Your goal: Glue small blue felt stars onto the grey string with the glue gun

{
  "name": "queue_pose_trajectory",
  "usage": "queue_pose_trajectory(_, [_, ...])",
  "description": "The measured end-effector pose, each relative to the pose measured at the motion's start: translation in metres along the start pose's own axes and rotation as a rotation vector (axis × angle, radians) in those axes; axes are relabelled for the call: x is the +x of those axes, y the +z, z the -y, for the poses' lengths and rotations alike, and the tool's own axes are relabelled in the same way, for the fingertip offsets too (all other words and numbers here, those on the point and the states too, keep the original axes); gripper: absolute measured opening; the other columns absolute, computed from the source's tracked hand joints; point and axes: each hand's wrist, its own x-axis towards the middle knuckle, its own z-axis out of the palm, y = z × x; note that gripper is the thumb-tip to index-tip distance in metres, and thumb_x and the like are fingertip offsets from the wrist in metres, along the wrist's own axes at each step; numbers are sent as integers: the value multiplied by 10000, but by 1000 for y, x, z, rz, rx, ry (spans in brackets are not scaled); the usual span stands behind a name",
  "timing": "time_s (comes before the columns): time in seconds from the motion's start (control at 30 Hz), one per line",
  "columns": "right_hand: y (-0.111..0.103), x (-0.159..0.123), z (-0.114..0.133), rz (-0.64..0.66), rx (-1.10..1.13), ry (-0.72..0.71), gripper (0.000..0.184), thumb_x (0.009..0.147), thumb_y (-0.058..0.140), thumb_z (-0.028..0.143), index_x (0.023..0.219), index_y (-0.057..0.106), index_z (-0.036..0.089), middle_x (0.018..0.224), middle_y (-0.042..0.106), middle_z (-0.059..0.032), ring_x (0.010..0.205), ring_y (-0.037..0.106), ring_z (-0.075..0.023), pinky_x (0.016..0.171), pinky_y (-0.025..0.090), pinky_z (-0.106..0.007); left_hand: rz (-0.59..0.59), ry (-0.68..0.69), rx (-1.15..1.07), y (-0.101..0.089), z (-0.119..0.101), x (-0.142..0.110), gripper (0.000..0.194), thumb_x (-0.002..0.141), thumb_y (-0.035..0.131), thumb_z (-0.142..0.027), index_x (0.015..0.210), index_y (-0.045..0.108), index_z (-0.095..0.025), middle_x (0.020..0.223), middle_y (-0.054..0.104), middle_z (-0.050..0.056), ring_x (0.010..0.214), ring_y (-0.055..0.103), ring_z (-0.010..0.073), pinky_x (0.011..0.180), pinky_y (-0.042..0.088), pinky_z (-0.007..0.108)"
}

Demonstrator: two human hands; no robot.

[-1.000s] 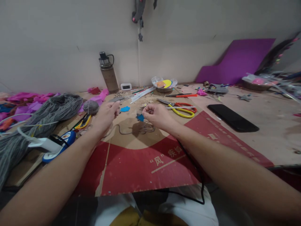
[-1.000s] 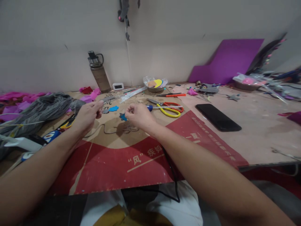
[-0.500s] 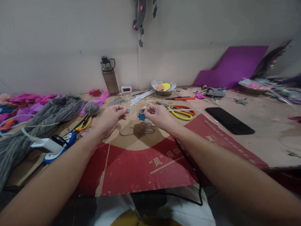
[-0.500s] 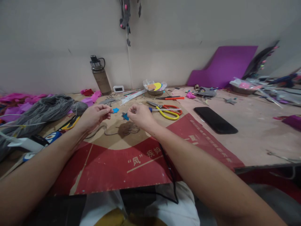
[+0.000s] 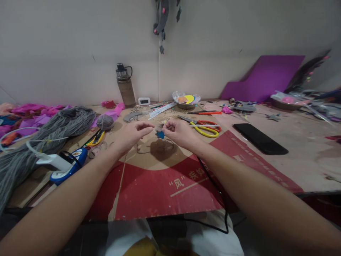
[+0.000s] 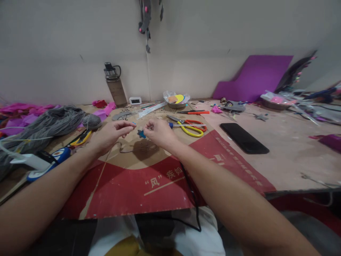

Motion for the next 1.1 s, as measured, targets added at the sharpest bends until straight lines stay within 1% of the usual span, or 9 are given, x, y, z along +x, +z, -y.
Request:
queue_pose_trajectory(0.13, [1,-3,1,41,-35,-28,140,793,559,262,744,646,163,587,553,23,531,443,-98,520,291,-239,83,-36,91,3,-9,-6,301,750,655,-351,960,739,-152,802,709,42,673,571,136,617,410,257])
queue_pose_trajectory(0.3, [3,-7,7,73,-71,-73,117,800,580,240,755,652,160,584,545,23,548,436,-102,541,290,-246,115,-41,179,9,-12,-10,254,727,651,-322,897,760,-168,742,708,28,644,573,139,592,402,255])
queue_pose_trajectory(0.4, [6,-9,9,70,-121,-105,103,804,579,215,754,652,161,629,580,6,586,457,-111,575,303,-256,80,-54,224,11,-17,-12,188,723,643,-301,807,751,-172,665,684,9,585,541,121,554,380,242])
queue_pose_trajectory(0.53, [6,-10,11,52,-135,-135,122,838,577,229,773,658,165,695,613,-14,635,482,-124,611,328,-268,74,-94,218,12,-20,-14,169,745,628,-295,784,735,-170,561,623,-17,484,472,92,491,346,224])
queue_pose_trajectory(0.7, [2,-11,13,73,-65,-176,144,858,577,221,955,671,169,835,650,-33,712,522,-137,657,371,-272,14,-94,161,11,-17,-13,139,743,639,-282,739,712,-164,521,598,-24,457,468,89,491,359,223])
queue_pose_trajectory(0.77, [1,-11,13,42,-55,-181,164,852,583,207,996,655,175,873,651,-36,722,520,-139,659,379,-272,-7,-85,140,10,-16,-13,122,740,640,-265,719,707,-166,516,597,-22,464,482,94,497,367,225])
queue_pose_trajectory(0.9, [2,-12,14,-23,-78,-217,72,863,570,191,880,639,188,835,629,-29,735,511,-145,667,375,-277,-16,-54,100,11,-15,-13,106,739,643,-252,701,693,-166,524,603,-16,471,493,96,492,369,224])
queue_pose_trajectory(1.03, [3,-12,15,-49,-129,-233,93,867,574,192,779,604,183,789,602,-24,718,489,-141,668,360,-279,-13,-95,57,13,-16,-14,85,743,639,-233,709,673,-163,528,611,-9,450,499,96,461,365,219])
queue_pose_trajectory(1.1, [4,-12,14,-62,-127,-227,107,868,581,202,764,593,178,774,593,-22,702,480,-136,659,355,-278,4,-114,10,15,-16,-15,93,754,635,-242,718,664,-161,551,633,4,455,525,103,463,395,222])
